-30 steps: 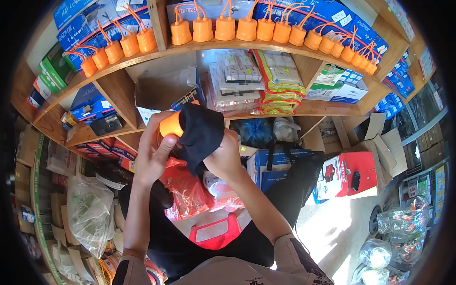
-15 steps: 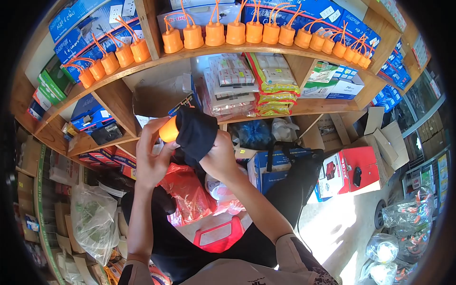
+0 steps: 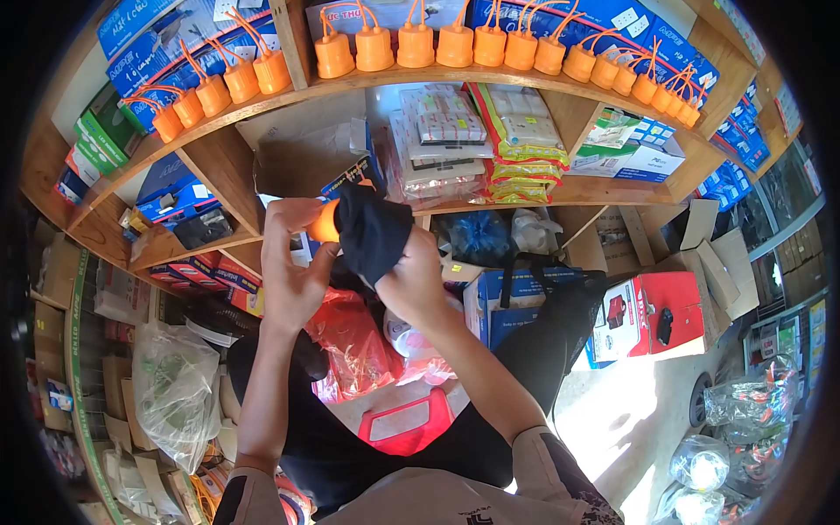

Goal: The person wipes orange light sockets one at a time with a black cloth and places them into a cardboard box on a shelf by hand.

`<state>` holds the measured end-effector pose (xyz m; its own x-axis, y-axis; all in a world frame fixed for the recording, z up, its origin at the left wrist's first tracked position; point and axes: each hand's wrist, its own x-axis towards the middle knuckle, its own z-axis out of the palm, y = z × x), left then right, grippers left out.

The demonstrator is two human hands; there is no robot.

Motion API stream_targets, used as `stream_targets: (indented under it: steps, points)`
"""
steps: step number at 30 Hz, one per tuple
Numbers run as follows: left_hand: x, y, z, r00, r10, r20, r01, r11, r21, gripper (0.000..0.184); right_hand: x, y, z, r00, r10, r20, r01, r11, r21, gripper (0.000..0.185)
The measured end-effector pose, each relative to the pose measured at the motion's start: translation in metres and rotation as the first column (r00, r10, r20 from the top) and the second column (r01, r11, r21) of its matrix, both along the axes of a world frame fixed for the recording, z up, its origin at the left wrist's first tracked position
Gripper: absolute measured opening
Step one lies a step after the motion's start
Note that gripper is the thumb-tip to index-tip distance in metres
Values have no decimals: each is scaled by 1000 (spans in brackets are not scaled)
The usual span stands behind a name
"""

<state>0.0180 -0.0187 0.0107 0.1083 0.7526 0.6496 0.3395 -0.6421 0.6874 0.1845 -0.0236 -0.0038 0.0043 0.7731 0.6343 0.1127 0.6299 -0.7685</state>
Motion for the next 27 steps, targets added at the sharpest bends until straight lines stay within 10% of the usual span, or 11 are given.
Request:
stream_targets:
  steps: [2,6,8,18,24,27]
  points:
    - [3,2,-6,984,159,-80,-142,971,194,50,-8,-2,-4,990,23,-140,-32,997,-65,18]
    - [-1,4,-2,994,106,21,-108,989,106,48,4,-2,10,983,31,-179,-49,994,-97,24]
    - [-4,7,-4,998,34,60,-43,988,151,47,17,2,13,985,53,163,-66,995,75,31]
    - [9,-5,-6,976,-26,215,25,1000,10,41,14,15,-9,996,85,29,-89,977,194,32]
    - [-10,-2,10,833,-86,547,445,691,-569,43,9,16,-11,997,37,66,-49,979,196,31]
    - [7,-11,13,894,-165,416,308,901,-305,43,7,12,-7,999,23,-31,-17,984,178,28]
